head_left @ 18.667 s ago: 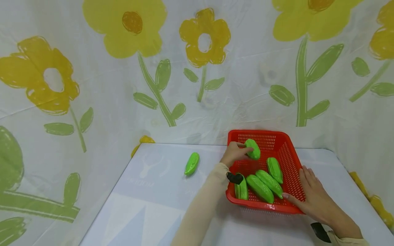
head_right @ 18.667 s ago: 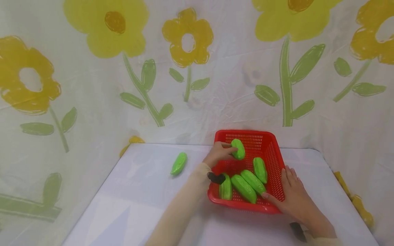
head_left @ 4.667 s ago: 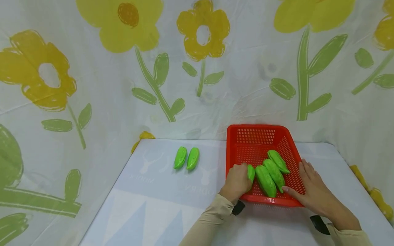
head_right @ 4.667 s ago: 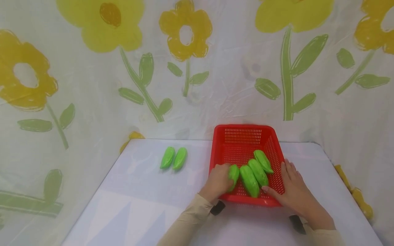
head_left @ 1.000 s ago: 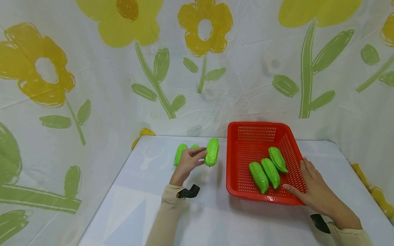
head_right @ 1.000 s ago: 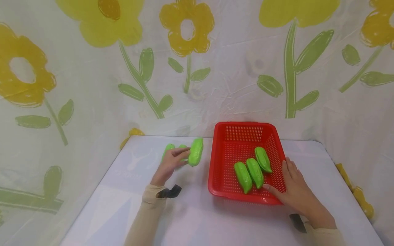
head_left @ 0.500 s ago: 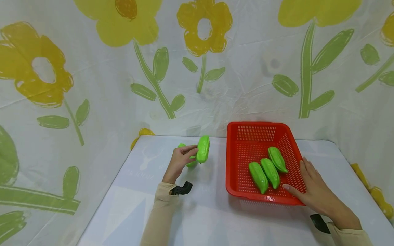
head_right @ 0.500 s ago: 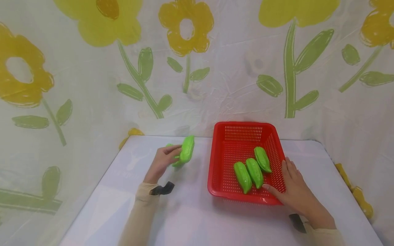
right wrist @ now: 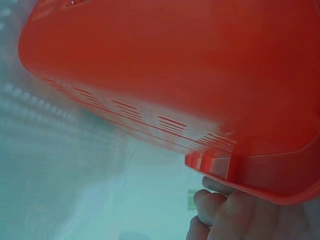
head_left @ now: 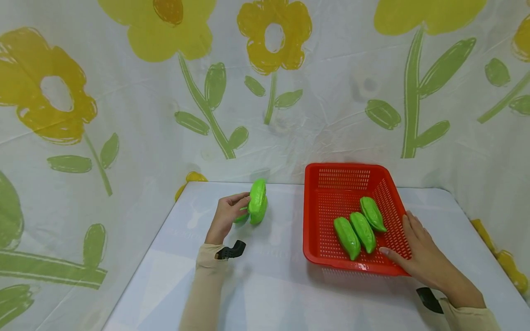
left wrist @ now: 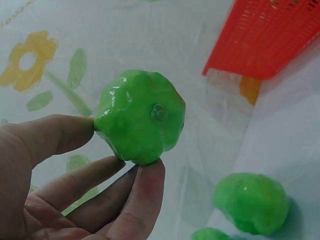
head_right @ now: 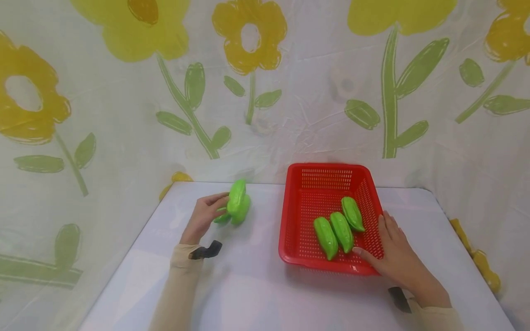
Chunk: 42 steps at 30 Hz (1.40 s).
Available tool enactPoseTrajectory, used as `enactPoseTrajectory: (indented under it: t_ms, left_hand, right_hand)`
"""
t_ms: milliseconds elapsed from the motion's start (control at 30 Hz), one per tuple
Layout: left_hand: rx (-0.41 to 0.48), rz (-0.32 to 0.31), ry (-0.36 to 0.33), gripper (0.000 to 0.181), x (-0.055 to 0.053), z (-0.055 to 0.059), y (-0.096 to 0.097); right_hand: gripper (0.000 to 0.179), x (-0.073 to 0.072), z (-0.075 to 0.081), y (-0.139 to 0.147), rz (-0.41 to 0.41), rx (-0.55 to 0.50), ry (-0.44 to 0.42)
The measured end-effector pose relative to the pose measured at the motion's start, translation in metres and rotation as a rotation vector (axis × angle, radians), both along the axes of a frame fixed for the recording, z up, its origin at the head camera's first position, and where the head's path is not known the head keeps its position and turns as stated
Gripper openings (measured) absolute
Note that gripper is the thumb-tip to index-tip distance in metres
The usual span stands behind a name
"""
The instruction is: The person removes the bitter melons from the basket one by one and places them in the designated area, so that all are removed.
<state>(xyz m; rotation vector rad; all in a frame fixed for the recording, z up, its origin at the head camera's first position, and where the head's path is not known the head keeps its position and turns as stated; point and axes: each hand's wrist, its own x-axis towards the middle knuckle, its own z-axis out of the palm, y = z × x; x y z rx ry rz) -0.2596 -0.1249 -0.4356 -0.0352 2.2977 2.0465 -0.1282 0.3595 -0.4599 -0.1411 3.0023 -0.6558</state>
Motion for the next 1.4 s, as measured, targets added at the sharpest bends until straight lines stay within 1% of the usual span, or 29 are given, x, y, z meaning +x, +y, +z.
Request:
enactPoseTrajectory:
  t_ms: [167,267,567,700,833,1000,1133,1400]
  left_hand:
    - [-0.001,0.024,0.001,0.041,-0.004,0.002,-0.013]
    - [-0.006,0.038,0.0,0.04,-0.007,0.001,-0.021]
    - [-0.026,0.084,-0.022,0.043,-0.015,-0.006,-0.047]
    - [-0.041,0.11,-0.047,0.042,-0.018,-0.011,-0.057]
    - [-0.055,0.13,-0.065,0.043,-0.018,-0.014,-0.062]
    - [-0.053,0.146,-0.077,0.043,-0.017,-0.015,-0.067]
    - [-0.056,0.144,-0.095,0.045,-0.018,-0.017,-0.07]
    - [-0.082,0.146,-0.111,0.045,-0.024,-0.028,-0.078]
  right_hand:
    - [0.125,0.0,0.0,0.0,0.004,-0.006,0.007]
    - [0.124,0.0,0.0,0.0,0.006,-0.01,0.014]
    - [0.124,0.0,-0.001,0.0,0.008,-0.009,0.016]
    - [0.124,0.0,-0.001,0.0,0.005,-0.009,0.015]
    - [0.124,0.001,-0.001,0.0,0.001,-0.014,0.011]
    - [0.124,0.001,-0.002,0.0,0.001,-0.016,0.013]
    - [0.123,0.001,-0.002,0.0,0.005,-0.017,0.018]
    - [0.124,0.002,-0.001,0.0,0.0,-0.019,0.006]
